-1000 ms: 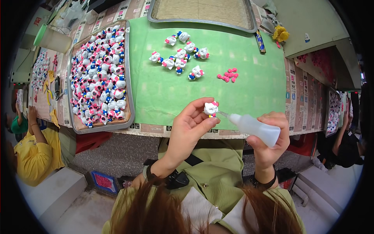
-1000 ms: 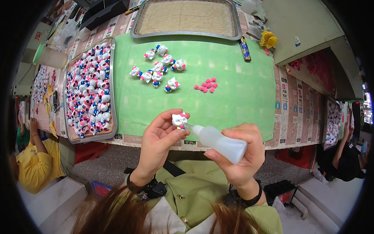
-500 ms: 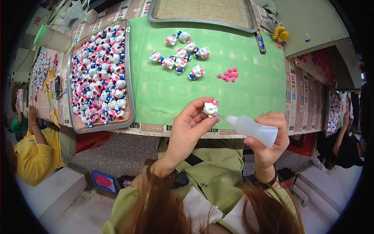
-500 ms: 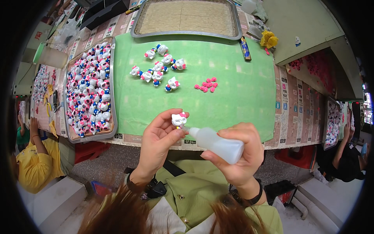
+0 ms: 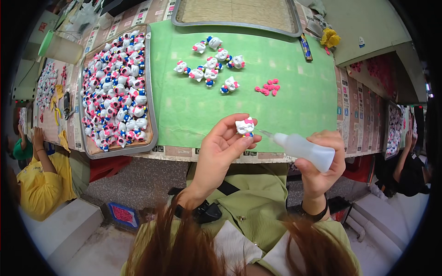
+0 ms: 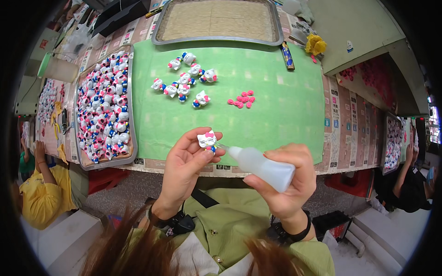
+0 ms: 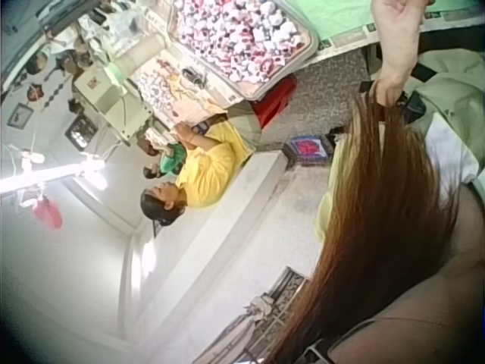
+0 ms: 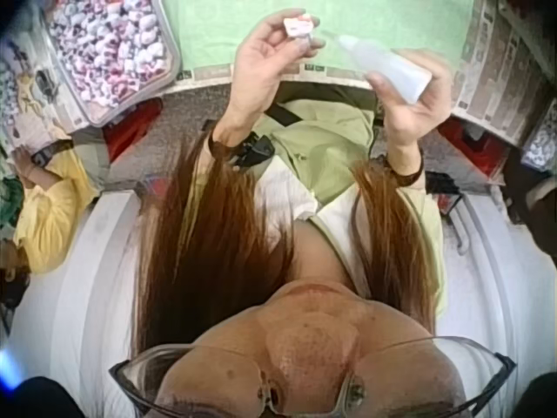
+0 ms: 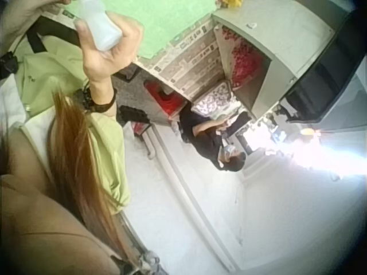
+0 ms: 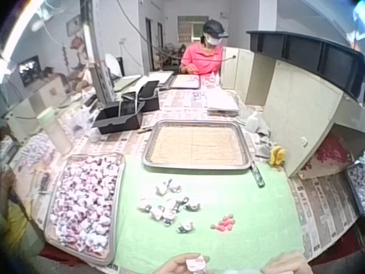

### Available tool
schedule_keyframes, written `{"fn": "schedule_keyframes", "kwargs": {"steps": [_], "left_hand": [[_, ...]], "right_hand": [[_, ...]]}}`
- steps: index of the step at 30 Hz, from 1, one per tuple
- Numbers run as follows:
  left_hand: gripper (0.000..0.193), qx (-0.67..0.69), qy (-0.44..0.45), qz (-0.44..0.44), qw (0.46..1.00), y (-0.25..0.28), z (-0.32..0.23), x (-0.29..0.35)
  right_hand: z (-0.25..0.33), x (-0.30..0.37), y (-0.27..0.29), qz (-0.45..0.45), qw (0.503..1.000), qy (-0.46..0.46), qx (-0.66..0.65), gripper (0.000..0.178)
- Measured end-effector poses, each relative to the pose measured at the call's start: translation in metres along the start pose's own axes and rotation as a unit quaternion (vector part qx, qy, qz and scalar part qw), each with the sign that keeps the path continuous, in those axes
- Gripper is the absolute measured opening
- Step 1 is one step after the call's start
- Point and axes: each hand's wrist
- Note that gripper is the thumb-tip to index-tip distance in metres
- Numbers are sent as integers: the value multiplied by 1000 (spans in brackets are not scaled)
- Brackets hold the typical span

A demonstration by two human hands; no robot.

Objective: Assemble small plastic toy figures by applying glue and attaching parts.

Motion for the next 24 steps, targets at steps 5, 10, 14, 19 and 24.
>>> {"fn": "schedule_keyframes", "kwargs": {"steps": [5,10,14,19,24], "left_hand": [[38,4,-2,-3,1000,-1,0,2],[38,2,3,-7,1000,-2,-2,2],[36,4,-5,6,1000,-1,-3,2],[36,3,-15,3,1000,0,1,2],[35,-4,-24,-23,999,1,-2,0]], "right_hand": [[-1,1,-2,2,1000,0,-8,40],[-1,-1,-2,0,1000,8,9,40],[-1,-2,0,2,1000,12,17,40],[-2,0,2,20,1000,8,5,39],[-16,-15,0,-125,968,-190,-106,32]]}}
Point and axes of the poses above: each hand's wrist, its own x-axis away from the middle knuckle, its own y-axis out of the back of the hand, z = x × y, and after that the axes turned 10 degrees about -z, right-handed
